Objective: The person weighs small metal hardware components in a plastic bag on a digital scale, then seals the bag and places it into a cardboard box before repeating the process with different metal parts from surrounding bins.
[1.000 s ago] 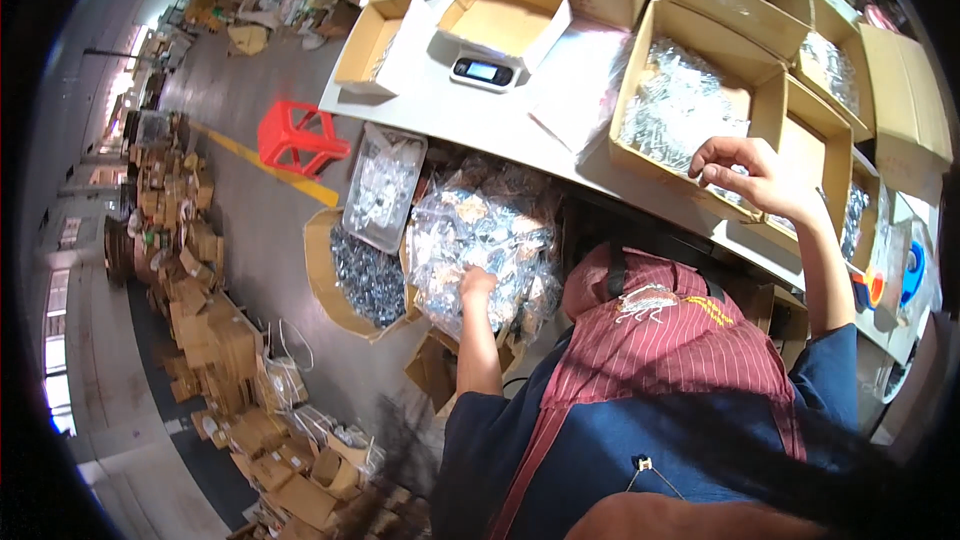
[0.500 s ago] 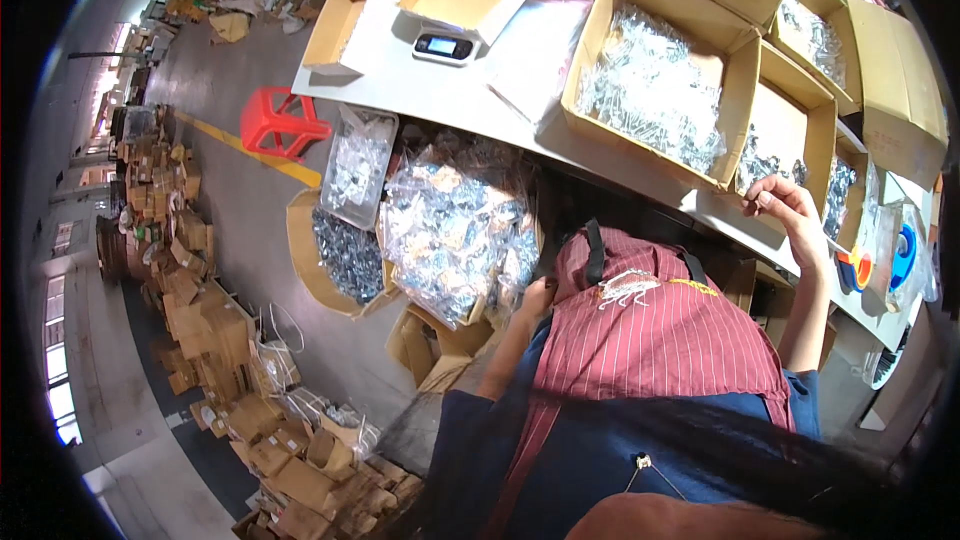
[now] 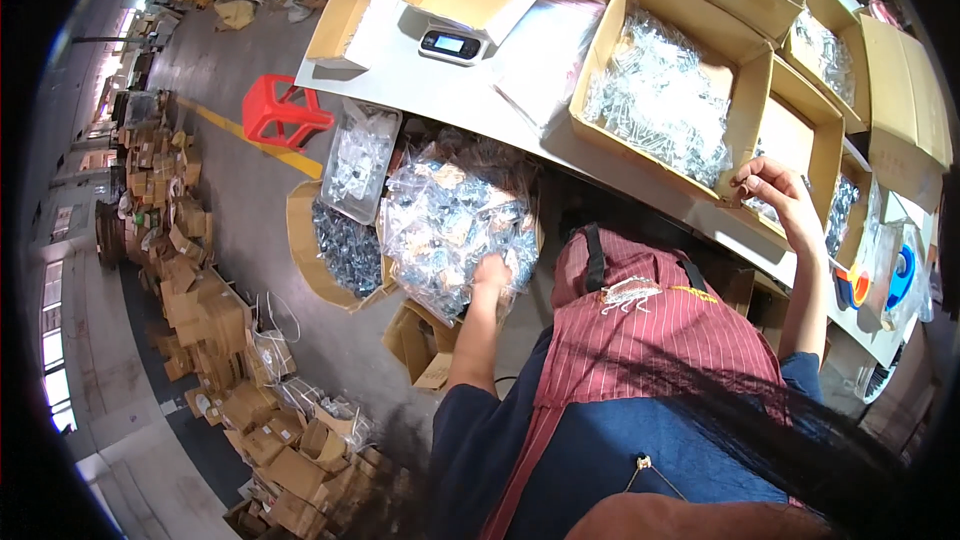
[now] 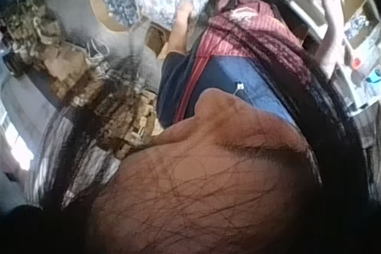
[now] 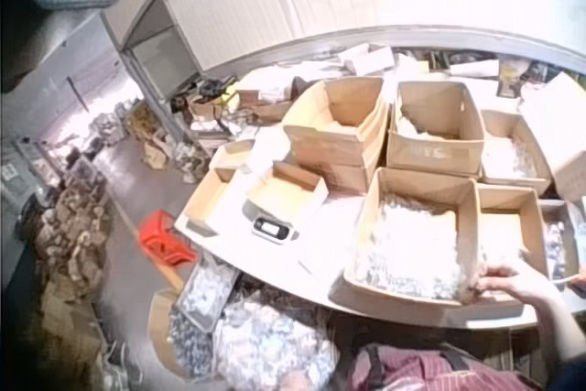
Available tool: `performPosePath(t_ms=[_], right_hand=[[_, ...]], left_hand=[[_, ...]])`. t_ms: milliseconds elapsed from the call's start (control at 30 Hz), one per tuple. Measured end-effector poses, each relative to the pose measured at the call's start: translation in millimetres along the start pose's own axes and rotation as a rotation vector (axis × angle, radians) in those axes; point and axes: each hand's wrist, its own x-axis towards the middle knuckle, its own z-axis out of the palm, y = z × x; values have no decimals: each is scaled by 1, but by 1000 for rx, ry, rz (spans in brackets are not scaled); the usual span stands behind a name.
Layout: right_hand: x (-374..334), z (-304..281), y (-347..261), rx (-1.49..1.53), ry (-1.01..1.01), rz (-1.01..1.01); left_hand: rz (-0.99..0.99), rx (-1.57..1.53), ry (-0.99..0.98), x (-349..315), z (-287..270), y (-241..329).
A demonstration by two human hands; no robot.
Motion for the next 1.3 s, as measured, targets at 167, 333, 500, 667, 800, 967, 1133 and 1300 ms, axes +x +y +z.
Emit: performPosePath(t_ms=[167,333,500,667,800,967,1133,1300], right_hand=[[23,19,-17,32,51,-8],[46,25,-18,44,296,72],[66,22,-18,20,388,233],[69,16,-6,23,383,268],[68,21,-1,16,468,253],[61,22,5,-56,604,269],[63,20,22,-44,654,249],[67,24,-4,-87,567,367]], left_hand=[[14,327,295,55,-74,-31],[40,589,-48,90,-133,-14],[47,594,-206,109,-157,-51],[-13,358,-194,106,-165,-82],[-121,161,-146,100,-149,-107],[-256,321,-365,121,-143,-89],[-258,228,-294,154,-134,-102],[-290,277,-367,135,-160,-88]])
